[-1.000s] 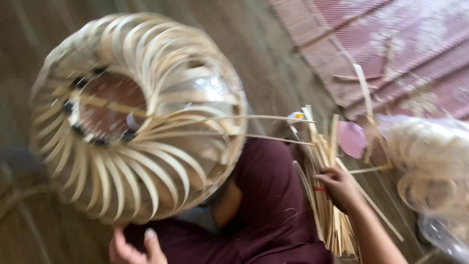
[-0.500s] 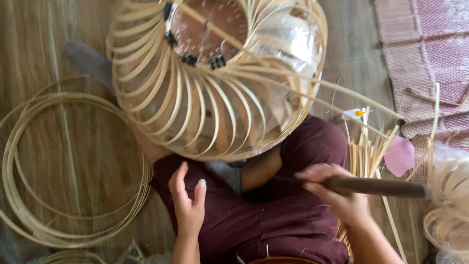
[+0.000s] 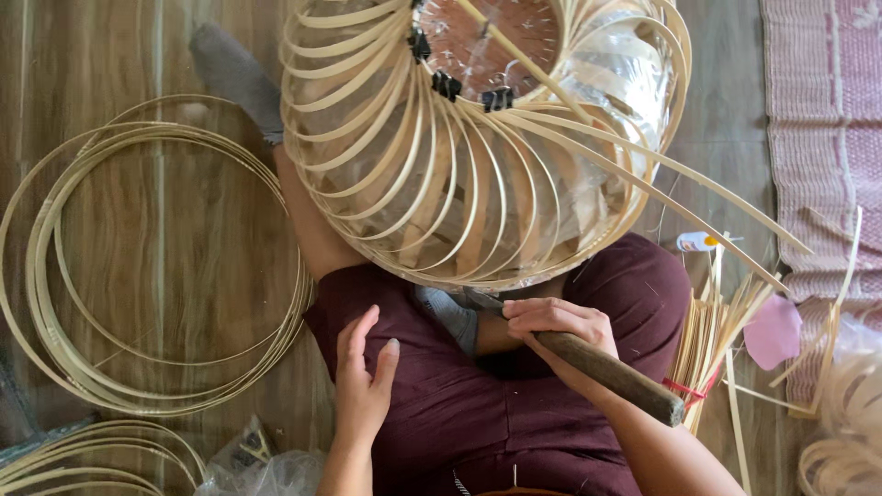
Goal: The person constructs a bamboo lamp by weaving and gluing flexible bamboo strips around a circular frame, using small clips to hold strips in place and applying glue to secure them.
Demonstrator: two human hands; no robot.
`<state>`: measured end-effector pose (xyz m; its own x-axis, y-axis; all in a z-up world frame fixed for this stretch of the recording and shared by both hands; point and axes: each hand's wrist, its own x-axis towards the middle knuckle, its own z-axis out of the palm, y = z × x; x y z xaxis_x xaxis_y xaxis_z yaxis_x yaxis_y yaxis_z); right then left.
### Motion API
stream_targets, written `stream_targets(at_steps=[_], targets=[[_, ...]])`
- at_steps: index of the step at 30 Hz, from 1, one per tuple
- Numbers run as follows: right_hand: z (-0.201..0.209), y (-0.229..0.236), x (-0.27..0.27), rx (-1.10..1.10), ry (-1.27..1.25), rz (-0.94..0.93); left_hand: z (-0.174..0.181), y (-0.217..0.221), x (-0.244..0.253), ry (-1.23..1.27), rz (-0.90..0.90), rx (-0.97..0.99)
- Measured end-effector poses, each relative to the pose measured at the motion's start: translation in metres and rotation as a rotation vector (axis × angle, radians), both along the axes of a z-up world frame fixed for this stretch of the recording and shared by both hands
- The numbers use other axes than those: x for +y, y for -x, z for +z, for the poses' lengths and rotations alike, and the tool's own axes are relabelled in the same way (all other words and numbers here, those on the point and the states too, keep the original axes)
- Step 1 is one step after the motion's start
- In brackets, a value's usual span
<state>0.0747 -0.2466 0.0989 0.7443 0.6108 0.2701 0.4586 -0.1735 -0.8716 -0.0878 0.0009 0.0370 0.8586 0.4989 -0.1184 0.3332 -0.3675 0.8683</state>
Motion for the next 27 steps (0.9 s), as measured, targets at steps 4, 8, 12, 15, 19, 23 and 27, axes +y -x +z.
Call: stream_targets(at_steps=[4, 8, 12, 15, 19, 23, 27], targets=[[-0.001, 0.001, 0.003, 0.01, 0.006, 0.01, -0.001, 0.0, 0.003, 0.007, -0.002, 0.011], [0.0, -0.001, 0.007, -0.016, 0.06, -0.036, -0.005, 0.004, 0.005, 0.005, -0.012, -0.031], [0.005, -0.001, 0.015, -0.004, 0.044, -0.051, -0.006, 0.004, 0.009, 0.051, -0.018, 0.002], [0.011, -0.001, 0.021, 0.015, 0.105, -0.088, 0.001, -0.002, 0.011, 0.072, -0.032, 0.001], [0.016, -0.001, 0.033, -0.025, 0.176, -0.096, 0.04, -0.023, 0.007, 0.13, -0.1, -0.126], [0.023, -0.006, 0.045, -0.167, 0.219, 0.02, 0.115, -0.06, -0.008, 0.084, -0.445, -0.449], [0.027, -0.001, 0.045, -0.044, 0.04, 0.043, 0.149, -0.111, -0.036, 0.231, -0.854, -0.485]])
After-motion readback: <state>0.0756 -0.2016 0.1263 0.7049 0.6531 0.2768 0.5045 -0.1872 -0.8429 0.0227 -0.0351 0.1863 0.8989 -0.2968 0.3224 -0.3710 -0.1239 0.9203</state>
